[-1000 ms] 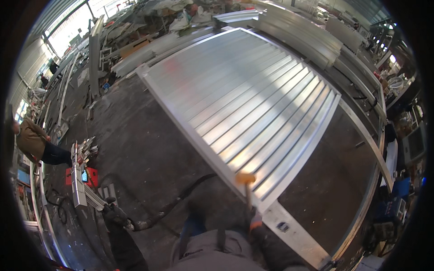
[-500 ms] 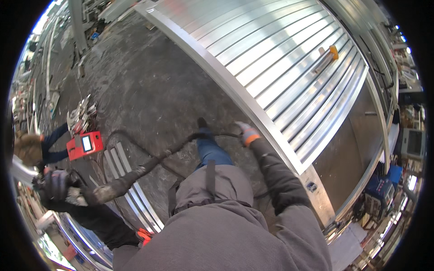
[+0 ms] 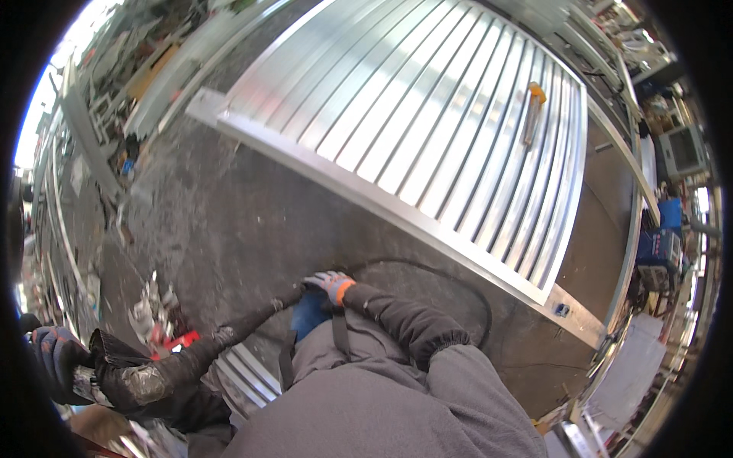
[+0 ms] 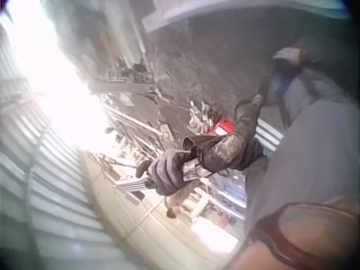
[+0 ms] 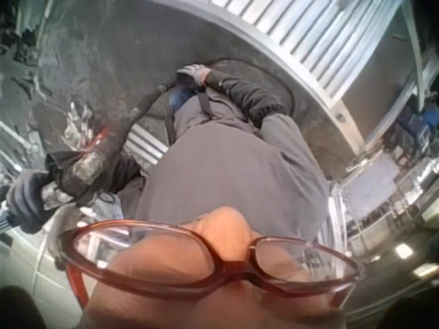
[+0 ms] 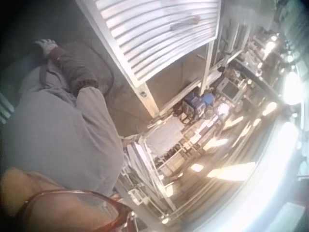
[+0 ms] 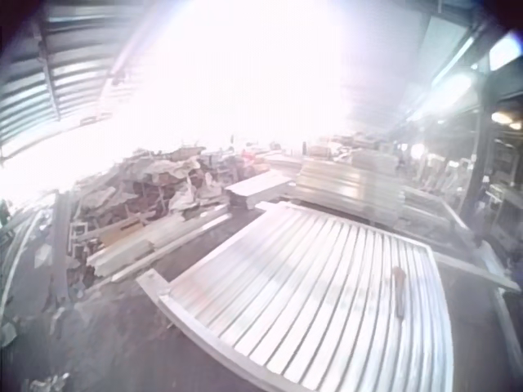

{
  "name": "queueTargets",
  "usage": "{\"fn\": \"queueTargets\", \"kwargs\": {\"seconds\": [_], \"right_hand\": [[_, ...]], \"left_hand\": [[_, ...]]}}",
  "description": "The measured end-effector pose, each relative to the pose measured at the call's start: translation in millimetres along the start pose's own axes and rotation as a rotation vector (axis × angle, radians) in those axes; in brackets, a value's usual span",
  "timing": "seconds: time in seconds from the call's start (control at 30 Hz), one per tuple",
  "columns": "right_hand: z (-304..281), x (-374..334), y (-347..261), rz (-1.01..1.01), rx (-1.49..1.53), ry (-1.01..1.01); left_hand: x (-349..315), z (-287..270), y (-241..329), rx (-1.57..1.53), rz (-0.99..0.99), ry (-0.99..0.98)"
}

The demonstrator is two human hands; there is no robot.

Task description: The person welds a large corrugated metal panel using a handheld welding torch, creating visible sparks along the seams. They briefly operate a nearby control panel and reposition the panel before continuing to weld additional sections.

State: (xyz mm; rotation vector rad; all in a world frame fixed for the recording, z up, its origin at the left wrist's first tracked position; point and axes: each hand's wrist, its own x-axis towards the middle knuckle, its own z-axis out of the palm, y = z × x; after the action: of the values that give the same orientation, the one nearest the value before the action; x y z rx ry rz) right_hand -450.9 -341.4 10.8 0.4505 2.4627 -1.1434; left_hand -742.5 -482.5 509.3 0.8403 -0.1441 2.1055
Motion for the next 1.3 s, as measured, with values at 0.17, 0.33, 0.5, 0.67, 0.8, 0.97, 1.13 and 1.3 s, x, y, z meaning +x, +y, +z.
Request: {"fn": "queueTargets", "kwargs": {"seconds": [0.17, 0.33, 0.5, 0.67, 0.8, 0.97, 1.13, 1.3], "right_hand": [[-21, 35, 12, 0.084, 0.291, 0.283], [-34, -6, 44, 0.316, 0.453, 0.698], [-112, -193, 83, 0.711, 0.387, 1.404], [-257, -348, 62, 0.88, -0.185, 1.862], [-326, -368, 112, 1.01, -0.237, 1.799], [-317, -305, 264, 0.99, 0.172, 1.548], [-279, -212, 346, 1.216, 0.43, 0.957], [-242, -160, 346, 1.111, 0.68, 0.674]], "left_hand": [[108, -63, 35, -0.15, -0.186, -0.09], [214, -126, 40, -0.229, -0.389, -0.13], [320, -205, -26, -0.045, -0.569, -0.122], [406, -274, -169, -0.135, -0.756, -0.179], [466, -323, -285, -0.099, -0.914, -0.213], [498, -426, -431, 0.074, -0.996, -0.279], [465, -514, -560, 0.469, -1.188, -0.114], [419, -553, -694, 0.493, -1.558, -0.103]]}}
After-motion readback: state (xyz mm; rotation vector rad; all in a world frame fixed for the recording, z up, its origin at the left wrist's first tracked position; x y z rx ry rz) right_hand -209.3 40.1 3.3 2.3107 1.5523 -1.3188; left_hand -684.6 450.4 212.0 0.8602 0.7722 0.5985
